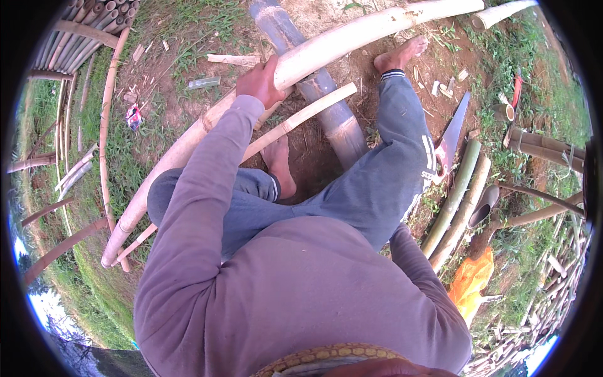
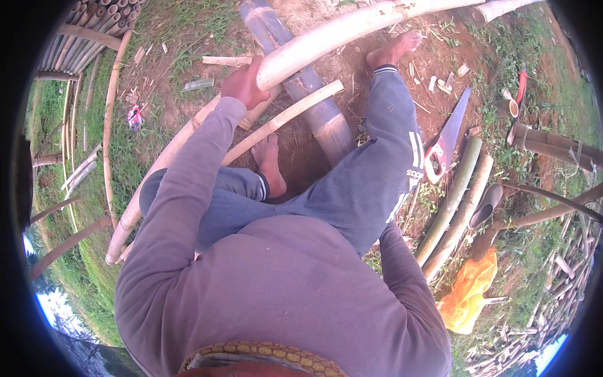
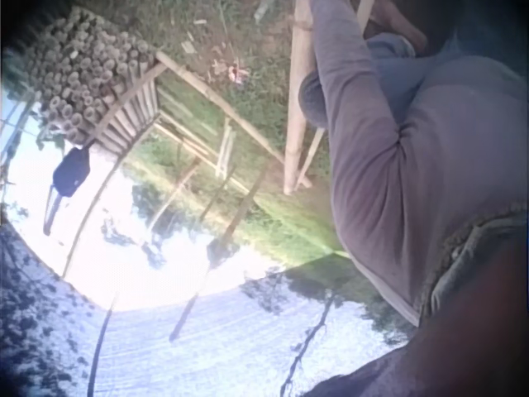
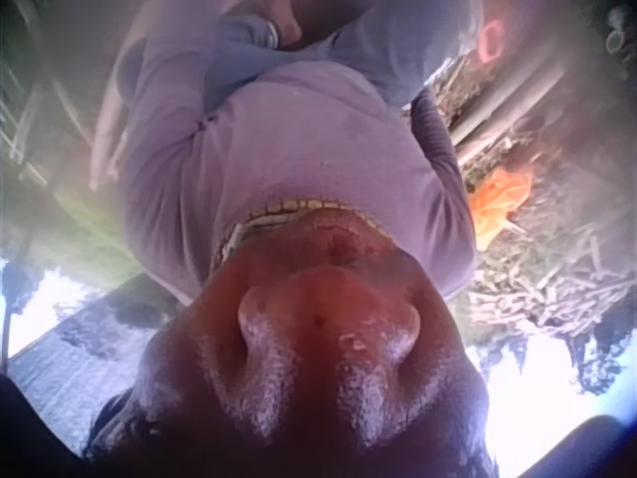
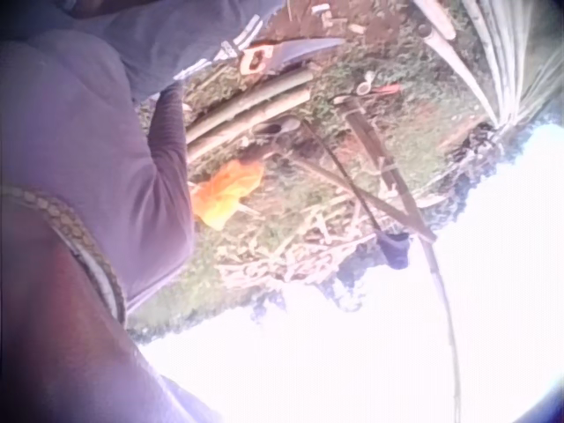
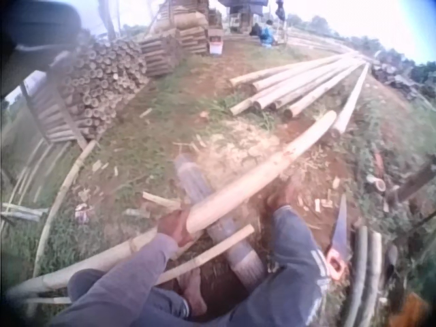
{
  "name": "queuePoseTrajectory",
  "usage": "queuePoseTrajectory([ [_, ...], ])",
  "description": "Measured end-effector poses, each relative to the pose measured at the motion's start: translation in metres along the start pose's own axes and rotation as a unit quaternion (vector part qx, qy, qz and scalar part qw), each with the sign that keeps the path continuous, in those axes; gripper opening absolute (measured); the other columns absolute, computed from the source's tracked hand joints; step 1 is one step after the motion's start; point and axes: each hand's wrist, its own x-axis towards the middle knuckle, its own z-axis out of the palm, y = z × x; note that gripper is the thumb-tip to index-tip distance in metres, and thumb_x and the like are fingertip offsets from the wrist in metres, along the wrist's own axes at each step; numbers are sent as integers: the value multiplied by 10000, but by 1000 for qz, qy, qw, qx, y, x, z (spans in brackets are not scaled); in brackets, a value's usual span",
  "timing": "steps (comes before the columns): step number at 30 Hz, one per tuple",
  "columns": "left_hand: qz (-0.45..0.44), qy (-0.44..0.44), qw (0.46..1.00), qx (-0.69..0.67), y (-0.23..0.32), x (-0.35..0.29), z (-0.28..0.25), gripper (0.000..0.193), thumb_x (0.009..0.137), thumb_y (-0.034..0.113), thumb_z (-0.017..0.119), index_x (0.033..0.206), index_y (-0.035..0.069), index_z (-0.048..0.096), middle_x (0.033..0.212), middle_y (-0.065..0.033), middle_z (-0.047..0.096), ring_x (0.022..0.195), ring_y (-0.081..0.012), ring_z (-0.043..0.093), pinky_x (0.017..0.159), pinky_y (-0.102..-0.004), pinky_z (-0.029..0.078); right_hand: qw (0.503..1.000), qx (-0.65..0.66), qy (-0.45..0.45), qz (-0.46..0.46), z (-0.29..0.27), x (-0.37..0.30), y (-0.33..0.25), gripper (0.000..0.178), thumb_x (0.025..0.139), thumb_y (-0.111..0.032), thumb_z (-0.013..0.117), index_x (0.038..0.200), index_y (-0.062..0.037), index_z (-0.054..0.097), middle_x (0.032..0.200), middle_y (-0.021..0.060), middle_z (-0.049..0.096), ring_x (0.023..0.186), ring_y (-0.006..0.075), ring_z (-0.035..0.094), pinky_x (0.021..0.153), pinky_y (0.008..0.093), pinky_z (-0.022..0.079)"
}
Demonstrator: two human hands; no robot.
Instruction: The person sits on the ground and uses a hand saw to cut long bamboo poles into shorter sections. They position each pole on a support, saw through it, and then move the cut pieces aside.
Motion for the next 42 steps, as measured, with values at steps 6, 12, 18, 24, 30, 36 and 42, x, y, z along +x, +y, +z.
queuePoseTrajectory([
  [6,5,-15,1000,-6,4,13,0,1033,724,390,931,1593,173,417,1322,-195,669,1216,-404,677,1024,-513,549,992,-85,89,25,2,26,66,649,933,-445,716,1529,-273,527,1573,78,511,1452,332,508,1167,544,449],
  [12,133,181,973,48,-4,-8,17,884,815,410,877,1556,133,481,1373,-190,640,1225,-411,666,1020,-520,550,988,-152,-28,-1,-32,60,43,510,1033,-369,588,1520,-234,521,1513,107,567,1416,327,528,1146,524,462],
  [18,136,148,966,-161,46,-25,97,607,944,381,765,1463,123,587,1336,-147,640,1154,-364,649,1015,-496,526,996,-32,-53,69,3,-19,53,458,1077,-420,518,1400,-109,611,1386,166,642,1278,339,615,1077,494,508],
  [24,154,177,954,-187,86,-22,76,607,879,387,810,1411,147,641,1346,-96,636,1164,-324,608,1069,-493,456,980,149,96,91,-15,-74,78,571,1121,-470,447,1280,16,701,1260,225,717,1140,350,701,1007,464,554],
  [30,-1,119,990,68,-4,-35,3,992,740,459,914,1581,204,454,1484,-126,585,1409,-339,515,1154,-546,400,921,135,144,-335,-180,-77,-205,480,1007,-341,753,1256,65,698,1140,223,738,1023,350,730,935,482,575],
  [36,-76,-130,989,8,-48,-22,-24,1087,704,443,961,1593,169,399,1431,-204,652,1293,-430,650,1082,-537,528,938,-123,-215,-242,-38,-53,-302,1136,728,-581,929,1520,71,442,1452,302,612,1361,430,608,1150,452,500],
  [42,-69,-116,990,-26,-59,-34,-25,1072,702,405,953,1608,175,429,1382,-217,685,1251,-422,677,1069,-516,540,948,-18,-207,-242,4,-33,-304,1270,635,-523,989,1553,69,340,1502,312,555,1413,416,562,1190,445,467],
])
